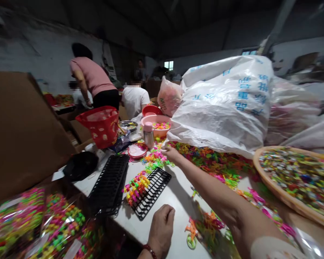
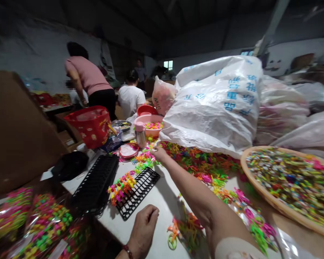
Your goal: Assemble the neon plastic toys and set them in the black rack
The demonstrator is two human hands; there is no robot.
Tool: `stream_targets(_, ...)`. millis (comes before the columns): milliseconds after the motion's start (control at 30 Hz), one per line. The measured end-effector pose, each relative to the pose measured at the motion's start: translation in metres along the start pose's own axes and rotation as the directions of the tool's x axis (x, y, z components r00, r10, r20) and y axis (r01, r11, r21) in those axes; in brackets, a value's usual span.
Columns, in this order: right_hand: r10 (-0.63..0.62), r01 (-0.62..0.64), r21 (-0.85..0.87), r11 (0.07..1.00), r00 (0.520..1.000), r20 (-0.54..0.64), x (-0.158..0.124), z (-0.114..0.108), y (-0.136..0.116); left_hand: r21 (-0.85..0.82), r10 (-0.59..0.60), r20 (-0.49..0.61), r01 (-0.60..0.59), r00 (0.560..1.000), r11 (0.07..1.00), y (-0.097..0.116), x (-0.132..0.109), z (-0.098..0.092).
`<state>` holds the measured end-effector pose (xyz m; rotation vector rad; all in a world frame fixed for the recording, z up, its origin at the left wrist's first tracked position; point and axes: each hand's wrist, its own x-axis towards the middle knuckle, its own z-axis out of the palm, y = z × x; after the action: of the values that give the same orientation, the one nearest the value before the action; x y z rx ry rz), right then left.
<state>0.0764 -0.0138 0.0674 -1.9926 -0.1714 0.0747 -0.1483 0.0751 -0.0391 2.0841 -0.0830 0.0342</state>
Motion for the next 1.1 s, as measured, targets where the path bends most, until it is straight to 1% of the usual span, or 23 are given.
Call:
stream_targets(67,0.018,-0.01,-0.209,0.978,0.999,0.035,-0.017,-0.004,0.016,-0.029,0.005,0.017,-0.004,1.0,1.0,-0.001,-0.002,-0.001)
stream_targets(133,0.032,-0.008,-0.404,0.915,0.998,0.052,-0.037,-0.016,0.032,-0.041,0.012,0.033,-0.01,0.999,0.999,-0.003,-0.002,-0.003)
stream_targets(200,0.043,-0.022,-0.558,0.829,0.999,0.026,-0.055,-0.039,0.043,-0.036,0.023,0.051,-0.021,0.998,0.999,-0.005,-0.002,-0.003)
stream_targets(233,0.043,-0.04,-0.619,0.784,0.999,-0.01,-0.062,-0.054,0.047,-0.032,0.028,0.058,-0.026,0.998,0.999,-0.005,-0.002,-0.003)
stream_targets(300,0.038,-0.106,-0.705,0.701,0.993,-0.112,-0.07,-0.088,0.051,-0.029,0.038,0.06,-0.036,0.997,0.999,-0.005,-0.002,-0.003)
stream_targets(367,0.046,-0.192,-0.743,0.641,0.976,-0.213,-0.071,-0.12,0.054,-0.019,0.047,0.043,-0.046,0.998,0.999,-0.004,-0.002,-0.003)
stream_targets(433,0.071,-0.249,-0.753,0.61,0.963,-0.26,-0.069,-0.142,0.058,0.003,0.056,0.026,-0.056,0.998,0.998,-0.002,-0.002,-0.004)
stream_targets(467,0.082,-0.256,-0.754,0.605,0.962,-0.26,-0.068,-0.147,0.061,0.017,0.06,0.017,-0.06,0.998,0.998,-0.001,-0.002,-0.004)
stream_targets(533,0.09,-0.227,-0.756,0.614,0.972,-0.218,-0.07,-0.143,0.066,0.04,0.068,0.005,-0.068,0.998,0.997,0.0,-0.002,-0.006)
stream_targets(633,0.074,-0.117,-0.738,0.664,0.993,-0.09,-0.081,-0.117,0.07,0.067,0.083,0.001,-0.083,0.997,0.994,-0.001,-0.002,-0.008)
stream_targets(700,0.04,-0.039,-0.683,0.73,0.999,-0.014,-0.091,-0.098,0.069,0.092,0.094,0.002,-0.094,0.996,0.991,-0.002,-0.001,-0.008)
stream_targets(767,-0.017,0.019,-0.577,0.816,1.0,0.009,-0.101,-0.088,0.068,0.108,0.102,0.001,-0.101,0.995,0.989,-0.003,-0.001,-0.009)
stream_targets(833,-0.034,0.009,-0.492,0.87,0.999,-0.042,-0.112,-0.09,0.066,0.114,0.109,0.003,-0.108,0.994,0.988,-0.004,0.0,-0.009)
stream_targets(867,-0.022,-0.02,-0.482,0.876,0.996,-0.083,-0.118,-0.093,0.065,0.116,0.111,0.005,-0.111,0.994,0.987,-0.004,0.0,-0.009)
stream_targets(933,-0.008,-0.069,-0.522,0.85,0.99,-0.144,-0.136,-0.104,0.062,0.12,0.114,0.006,-0.114,0.993,0.986,-0.005,0.0,-0.009)
stream_targets(967,-0.021,-0.061,-0.544,0.837,0.989,-0.144,-0.148,-0.109,0.059,0.122,0.115,0.005,-0.115,0.993,0.986,-0.005,-0.001,-0.009)
stream_targets(1033,-0.072,0.008,-0.573,0.819,0.993,-0.089,-0.178,-0.116,0.054,0.121,0.118,-0.002,-0.117,0.993,0.986,-0.004,-0.001,-0.009)
stream_targets(1100,-0.09,0.059,-0.589,0.806,0.996,-0.024,-0.213,-0.115,0.049,0.118,0.132,-0.004,-0.13,0.991,0.984,-0.004,-0.002,-0.008)
